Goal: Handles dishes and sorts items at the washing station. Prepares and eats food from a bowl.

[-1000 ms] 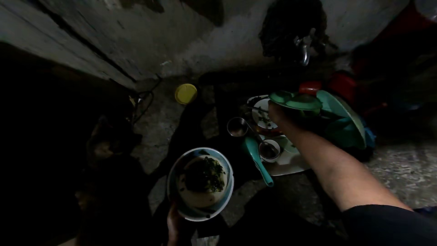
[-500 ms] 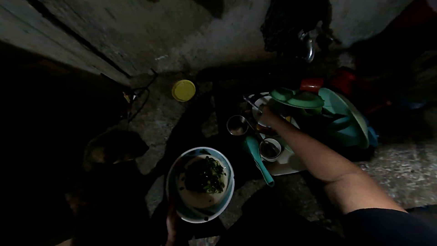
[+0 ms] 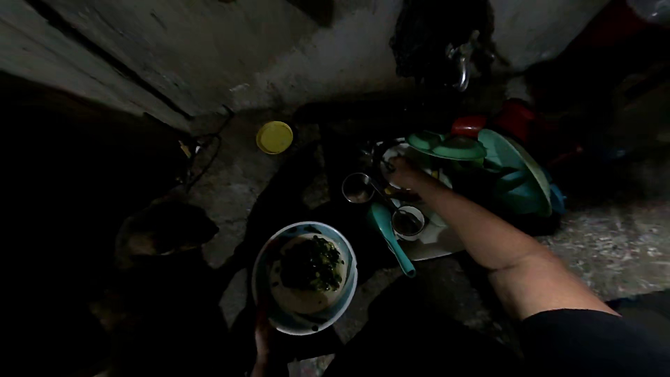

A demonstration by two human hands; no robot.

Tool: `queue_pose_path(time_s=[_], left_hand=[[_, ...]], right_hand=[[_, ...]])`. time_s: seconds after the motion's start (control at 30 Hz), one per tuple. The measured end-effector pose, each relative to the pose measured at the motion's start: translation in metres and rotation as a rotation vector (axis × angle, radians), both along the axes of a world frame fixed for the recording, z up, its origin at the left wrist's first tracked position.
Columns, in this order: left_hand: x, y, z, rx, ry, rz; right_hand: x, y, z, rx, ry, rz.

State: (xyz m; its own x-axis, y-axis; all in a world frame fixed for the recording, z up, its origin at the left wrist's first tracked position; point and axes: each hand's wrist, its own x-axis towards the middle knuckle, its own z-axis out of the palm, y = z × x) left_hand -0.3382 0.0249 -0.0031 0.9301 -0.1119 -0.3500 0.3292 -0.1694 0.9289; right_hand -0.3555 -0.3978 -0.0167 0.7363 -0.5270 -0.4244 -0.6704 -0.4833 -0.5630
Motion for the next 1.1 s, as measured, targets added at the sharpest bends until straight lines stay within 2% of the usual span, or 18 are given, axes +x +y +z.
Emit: queue_pose_path(time_s=[0.13, 0.2, 0.33, 0.4, 0.53, 0.63, 0.77, 0.83, 0.9, 1.0, 1.1], left_hand=[[0.002, 0.008, -0.011, 0.028, -0.043, -0.034], [0.005, 0.012, -0.017, 0.070, -0.066, -0.056], [0.009, 0.011, -0.018, 0.050, -0.030, -0.040], [0.009, 0.007, -0.017, -0.003, -0.008, -0.021], [0.009, -0.001, -0.011, -0.143, -0.005, -0.027], [0.008, -0.001, -0.009, -0.185, 0.021, -0.018], [0.008, -0.007, -0.004, -0.185, 0.045, -0.011], [0.007, -0.010, 0.000, -0.189, 0.062, -0.026], [0.005, -0.009, 0.001, -0.253, 0.105, -0.035], [0.004, -0.007, -0.005, -0.330, 0.159, -0.018], [0.005, -0.004, -0.008, -0.320, 0.165, -0.034]], right_hand=[[-0.063, -0.017, 0.056, -0.036, 0.079, 0.073], [-0.105, -0.018, 0.071, -0.043, 0.136, 0.046], [-0.183, -0.007, 0.067, 0.057, 0.231, 0.013], [-0.196, 0.001, 0.057, 0.082, 0.320, 0.033], [-0.178, 0.016, 0.047, -0.038, 0.439, 0.060], [-0.151, 0.003, 0.041, -0.157, 0.287, 0.018], [-0.094, -0.023, 0.001, -0.120, 0.136, -0.171], [-0.069, -0.031, -0.026, -0.213, 0.105, -0.292], [-0.054, -0.029, -0.036, -0.276, 0.119, -0.387], [-0.047, -0.029, -0.041, -0.222, 0.141, -0.447], [-0.055, -0.040, -0.045, -0.110, 0.128, -0.511]])
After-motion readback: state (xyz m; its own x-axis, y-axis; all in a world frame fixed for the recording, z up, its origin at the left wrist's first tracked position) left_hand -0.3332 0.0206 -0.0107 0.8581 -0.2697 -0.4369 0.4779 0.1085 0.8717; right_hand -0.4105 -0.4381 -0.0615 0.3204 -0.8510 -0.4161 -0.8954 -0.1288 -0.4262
